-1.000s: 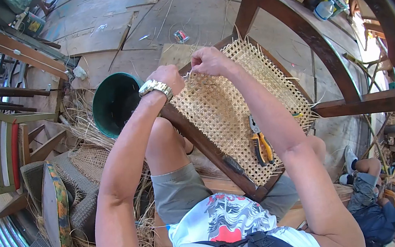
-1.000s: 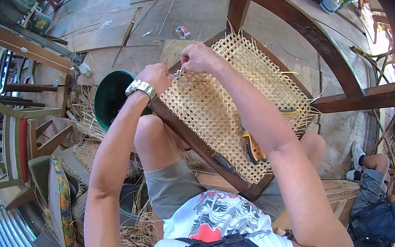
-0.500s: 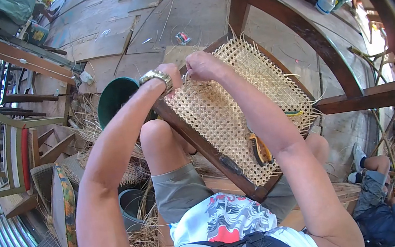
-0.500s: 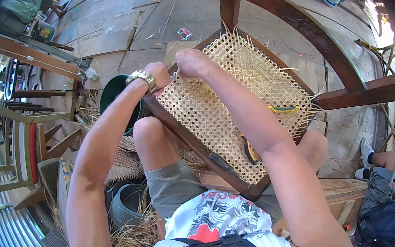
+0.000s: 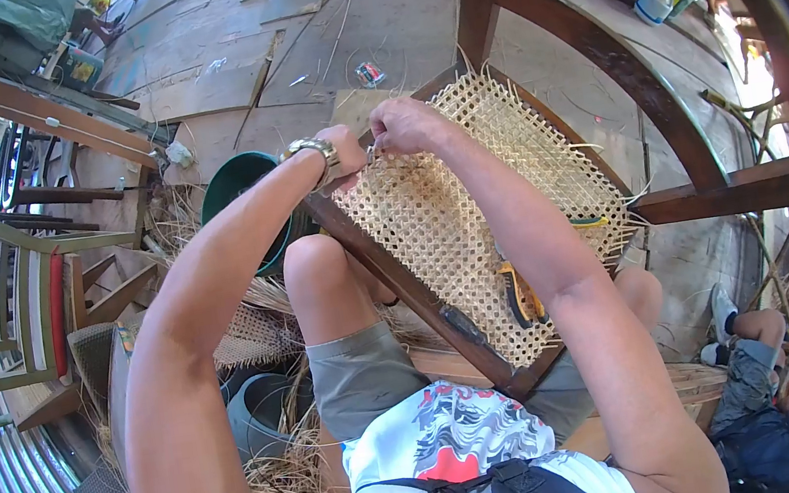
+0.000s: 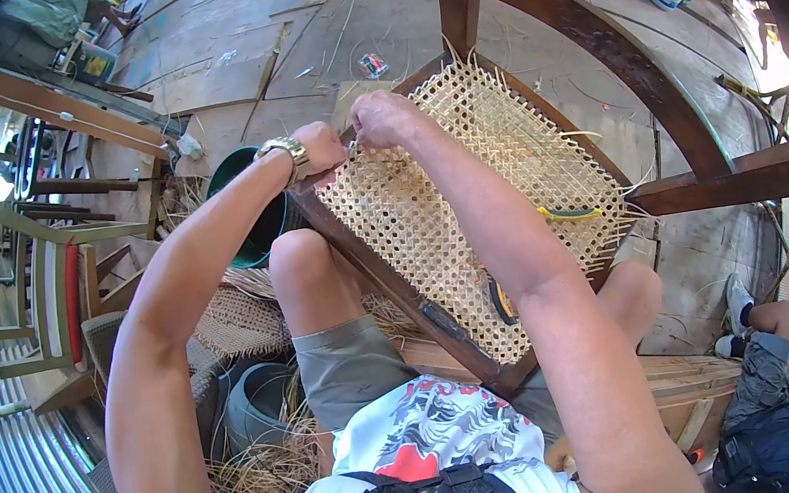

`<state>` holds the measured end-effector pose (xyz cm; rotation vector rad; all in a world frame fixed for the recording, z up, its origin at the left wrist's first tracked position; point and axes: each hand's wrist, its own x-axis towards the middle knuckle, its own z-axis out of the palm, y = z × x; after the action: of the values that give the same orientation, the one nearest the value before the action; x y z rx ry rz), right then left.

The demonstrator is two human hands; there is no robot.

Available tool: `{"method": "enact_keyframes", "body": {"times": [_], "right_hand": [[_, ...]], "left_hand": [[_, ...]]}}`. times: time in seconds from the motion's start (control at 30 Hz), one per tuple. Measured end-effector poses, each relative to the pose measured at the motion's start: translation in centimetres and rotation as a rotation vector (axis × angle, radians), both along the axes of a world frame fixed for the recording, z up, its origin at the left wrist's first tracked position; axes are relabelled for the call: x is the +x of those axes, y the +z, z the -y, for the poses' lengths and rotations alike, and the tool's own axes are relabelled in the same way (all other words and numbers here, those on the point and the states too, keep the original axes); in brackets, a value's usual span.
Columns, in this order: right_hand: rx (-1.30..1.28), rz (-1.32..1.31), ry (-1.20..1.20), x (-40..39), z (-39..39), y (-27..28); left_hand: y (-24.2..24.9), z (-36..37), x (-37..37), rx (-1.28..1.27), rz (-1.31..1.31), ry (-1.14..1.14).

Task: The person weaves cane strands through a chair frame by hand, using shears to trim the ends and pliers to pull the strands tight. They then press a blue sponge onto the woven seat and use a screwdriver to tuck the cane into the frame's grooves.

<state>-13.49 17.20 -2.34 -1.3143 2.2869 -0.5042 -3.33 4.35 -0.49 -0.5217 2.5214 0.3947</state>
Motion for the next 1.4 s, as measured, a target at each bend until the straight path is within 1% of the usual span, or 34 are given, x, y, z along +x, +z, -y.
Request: {"method": "enact_keyframes", "body": {"times": [0.03, 0.1, 0.17, 0.2, 0.23, 0.3, 0.37, 0.43, 0.47, 0.5, 0.57, 0.6, 0.67, 0.77, 0.9, 0.97, 1.0, 1.07, 1.1, 1.17, 1.2, 1.23, 1.3, 1.33, 1.37, 1.4], "right_hand": [[0.021, 0.006, -0.007, 0.1, 0.0, 0.1], [0.035, 0.017, -0.020, 0.1, 0.2, -0.1], [-0.026, -0.063, 0.012, -0.1, 0.4, -1.1], [-0.022, -0.066, 0.013, -0.2, 0.0, -0.9], [-0.038, -0.041, 0.020, -0.2, -0.3, -0.7], [-0.066, -0.013, 0.029, -0.1, -0.1, -0.5], [-0.101, 0.005, -0.025, 0.1, -0.3, -1.1], [-0.110, 0.013, -0.038, 0.2, -0.6, -0.9], [-0.113, 0.013, -0.038, 0.1, -0.8, -0.8], [-0.111, 0.014, -0.038, 0.1, -1.0, -0.6], [-0.101, 0.073, -0.041, 0.1, -1.2, -0.2], [-0.100, 0.075, -0.042, -0.1, -1.2, -0.2], [0.000, 0.178, -0.013, -0.5, -0.9, -0.1], [-0.047, 0.163, -0.043, -0.8, -1.2, -0.4], [-0.006, 0.181, 0.002, -0.9, -0.5, -0.6], [0.028, 0.008, 0.000, 0.5, 0.0, 0.5], [0.026, 0.008, -0.004, 0.6, 0.3, 0.2], [0.030, -0.087, 0.048, 0.5, 0.5, -0.5], [0.033, -0.089, 0.051, 0.2, -0.1, -0.2], [-0.034, 0.127, 0.054, -0.6, -1.3, 0.5], [-0.038, 0.128, 0.051, -0.7, -1.3, 0.2], [-0.069, 0.127, 0.035, -0.6, -1.5, -0.2], [-0.096, 0.125, 0.018, -0.2, -1.9, -0.4], [-0.086, 0.085, 0.025, 0.4, -2.0, 0.1], [-0.077, 0.042, 0.032, 0.8, -1.9, 0.5], [-0.078, 0.038, 0.032, 1.0, -1.8, 0.3]], "left_hand": [[0.2, -0.3, -0.5, -0.085, 0.072, -0.052], [-0.7, -0.4, 0.0, -0.070, 0.113, -0.042], [-3.6, 0.2, 1.0, -0.113, -0.250, -0.014], [-2.3, -0.1, 1.0, 0.015, -0.139, 0.049], [-2.7, 0.0, 1.1, 0.015, -0.143, 0.054], [-2.7, 0.2, 1.2, 0.139, -0.114, 0.101], [-2.1, -0.1, 0.6, 0.105, -0.100, 0.084], [-1.1, -0.4, -0.1, 0.208, 0.017, 0.258], [-2.3, 0.5, -0.2, 0.311, 0.025, 0.220], [-1.8, 0.1, -0.1, 0.313, 0.026, 0.220], [-0.7, -0.6, 0.4, 0.225, -0.002, 0.342], [-1.2, -0.3, 0.4, 0.225, -0.001, 0.341], [-2.1, 0.5, 0.4, 0.299, -0.038, 0.337], [-0.2, -0.5, 0.0, 0.262, -0.006, 0.377], [-0.2, 0.3, 0.3, 0.259, 0.005, 0.359], [0.2, 0.6, 1.0, 0.268, -0.041, 0.337], [0.4, 0.7, 1.2, 0.266, -0.041, 0.334], [0.7, 0.7, 1.9, 0.274, -0.089, 0.318], [0.1, 0.7, 2.4, 0.278, -0.092, 0.321], [-1.4, 0.9, 3.7, 0.404, -0.294, 0.433], [-1.2, 0.9, 4.3, 0.437, -0.273, 0.516], [-2.1, 0.8, 4.8, 0.435, -0.271, 0.511], [-4.5, 0.5, 6.2, 0.136, -0.645, 0.342], [-1.4, -1.8, 6.1, 0.153, -0.518, 0.447], [-2.0, -2.1, 5.9, 0.151, -0.523, 0.446], [-3.1, -2.2, 5.7, 0.030, -0.610, 0.360]]}}
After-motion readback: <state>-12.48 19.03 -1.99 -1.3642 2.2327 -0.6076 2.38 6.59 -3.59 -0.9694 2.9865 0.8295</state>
